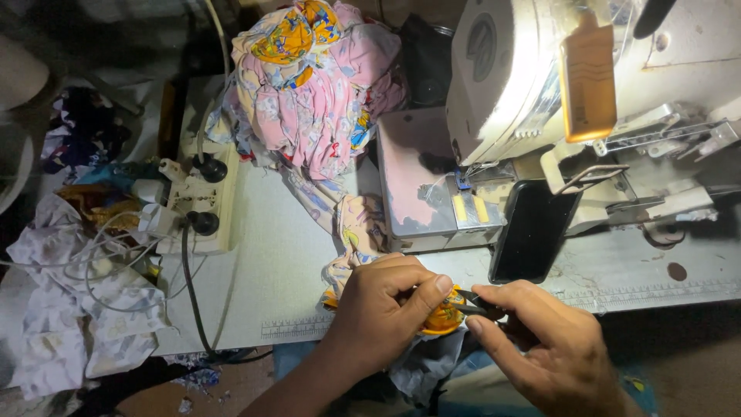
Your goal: A person is picking up, unfolding, and arranging various pieces of patterned fabric on a workbench next to a sewing machine.
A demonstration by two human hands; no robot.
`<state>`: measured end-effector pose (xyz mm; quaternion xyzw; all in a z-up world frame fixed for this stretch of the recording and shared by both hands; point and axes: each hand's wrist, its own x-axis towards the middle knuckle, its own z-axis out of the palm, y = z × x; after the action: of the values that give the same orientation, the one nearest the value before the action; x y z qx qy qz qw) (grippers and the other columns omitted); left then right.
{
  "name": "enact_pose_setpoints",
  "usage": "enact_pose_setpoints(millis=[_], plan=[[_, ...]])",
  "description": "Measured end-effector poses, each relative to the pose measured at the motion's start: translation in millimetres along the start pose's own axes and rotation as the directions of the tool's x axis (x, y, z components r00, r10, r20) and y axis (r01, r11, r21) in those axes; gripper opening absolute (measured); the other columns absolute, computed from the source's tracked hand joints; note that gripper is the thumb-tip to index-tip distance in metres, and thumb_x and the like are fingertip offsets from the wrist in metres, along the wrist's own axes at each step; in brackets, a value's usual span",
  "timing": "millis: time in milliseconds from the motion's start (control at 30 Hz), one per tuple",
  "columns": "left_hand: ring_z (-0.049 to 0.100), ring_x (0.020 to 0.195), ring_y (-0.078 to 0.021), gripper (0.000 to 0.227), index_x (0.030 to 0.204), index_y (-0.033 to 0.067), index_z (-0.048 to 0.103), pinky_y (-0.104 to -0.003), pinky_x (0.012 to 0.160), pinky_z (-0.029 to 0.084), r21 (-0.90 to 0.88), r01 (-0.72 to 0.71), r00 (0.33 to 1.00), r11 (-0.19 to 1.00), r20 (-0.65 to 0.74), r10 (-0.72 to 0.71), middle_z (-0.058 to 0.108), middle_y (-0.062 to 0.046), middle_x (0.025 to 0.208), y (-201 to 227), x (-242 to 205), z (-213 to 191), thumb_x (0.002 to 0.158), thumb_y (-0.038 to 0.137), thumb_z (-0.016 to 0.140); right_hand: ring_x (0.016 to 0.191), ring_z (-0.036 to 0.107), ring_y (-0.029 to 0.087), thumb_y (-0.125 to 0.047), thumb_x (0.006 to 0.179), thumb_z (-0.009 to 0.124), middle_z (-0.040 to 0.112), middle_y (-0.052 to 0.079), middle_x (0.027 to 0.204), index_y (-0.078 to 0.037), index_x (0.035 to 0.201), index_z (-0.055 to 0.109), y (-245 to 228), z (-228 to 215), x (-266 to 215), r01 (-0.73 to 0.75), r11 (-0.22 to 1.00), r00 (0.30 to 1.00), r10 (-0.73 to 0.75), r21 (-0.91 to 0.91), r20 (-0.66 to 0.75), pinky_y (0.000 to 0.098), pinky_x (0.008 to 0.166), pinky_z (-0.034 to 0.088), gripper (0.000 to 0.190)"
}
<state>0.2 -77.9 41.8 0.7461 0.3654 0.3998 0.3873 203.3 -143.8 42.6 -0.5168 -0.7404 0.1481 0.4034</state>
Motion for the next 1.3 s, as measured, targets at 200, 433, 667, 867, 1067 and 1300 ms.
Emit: enact_pose_setpoints(millis=[200,433,667,867,1067,1300], plan=[[0.056,0.062,-0.0144,0.029,0.073,0.0087,0.070,-0.033,0.063,0.044,0.017,0.006,1.000,1.000,0.007,-0.006,0.062,0.000,0.064,1.2,-0.9,-1.7,0.097,0.024,0.064,0.071,0.074,0.010,-0.023,0.085,0.073,0.079,0.003,0.090,-0.008,0.105,0.074,-2.4,-1.4,1.5,0.002,1.000,1.000,-0.001,-0.012,0.022,0.0223,0.068,0.059,0.025],[0.056,0.062,-0.0142,0.029,0.072,0.0096,0.069,-0.033,0.064,0.044,-0.009,0.012,1.000,1.000,0.019,-0.012,0.062,0.001,0.063,-2.2,-1.5,0.3,0.097,0.024,0.064,0.071,0.074,0.010,-0.024,0.085,0.074,0.078,0.002,0.088,-0.008,0.106,0.074,1.3,0.3,-0.6,-0.017,1.000,0.999,0.017,-0.003,0.035,0.0223,0.067,0.058,0.027],[0.052,0.061,-0.0148,0.035,0.068,0.0088,0.063,-0.034,0.062,0.042,-0.020,0.045,0.997,0.999,0.059,-0.044,0.057,0.000,0.061,-1.9,-1.3,-1.6,0.099,0.024,0.062,0.073,0.076,0.009,-0.028,0.082,0.077,0.080,0.001,0.090,-0.011,0.104,0.076,6.1,-3.3,-2.3,-0.067,0.998,0.995,0.067,-0.003,0.075,0.0224,0.071,0.058,0.028],[0.053,0.062,-0.0135,0.035,0.068,0.0077,0.065,-0.033,0.061,0.043,-0.045,0.093,0.992,0.995,0.084,-0.089,0.058,0.000,0.062,-3.5,-1.1,0.3,0.098,0.025,0.063,0.074,0.077,0.008,-0.029,0.080,0.079,0.082,0.000,0.091,-0.012,0.102,0.078,8.3,-1.9,-3.3,-0.112,0.994,0.989,0.109,0.022,0.103,0.0218,0.072,0.059,0.028],[0.049,0.061,-0.0084,0.041,0.064,0.0089,0.057,-0.030,0.057,0.040,-0.115,0.285,0.948,0.951,0.178,-0.263,0.053,0.003,0.064,-7.9,-2.5,-1.3,0.099,0.029,0.064,0.058,0.066,0.006,-0.029,0.075,0.084,0.082,-0.004,0.072,-0.013,0.094,0.087,18.2,-1.2,-5.0,-0.413,0.891,0.900,0.368,0.188,0.235,0.0213,0.055,0.052,0.025],[0.048,0.061,-0.0080,0.043,0.062,0.0089,0.055,-0.030,0.057,0.040,-0.123,0.331,0.931,0.935,0.202,-0.303,0.053,0.003,0.064,-3.4,-2.0,-1.2,0.099,0.028,0.065,0.092,0.073,0.015,-0.013,0.078,0.081,0.080,0.010,0.106,-0.001,0.112,0.077,38.3,12.5,-10.7,-0.580,0.626,0.805,0.539,0.522,0.247,0.0268,0.085,0.057,0.037]])
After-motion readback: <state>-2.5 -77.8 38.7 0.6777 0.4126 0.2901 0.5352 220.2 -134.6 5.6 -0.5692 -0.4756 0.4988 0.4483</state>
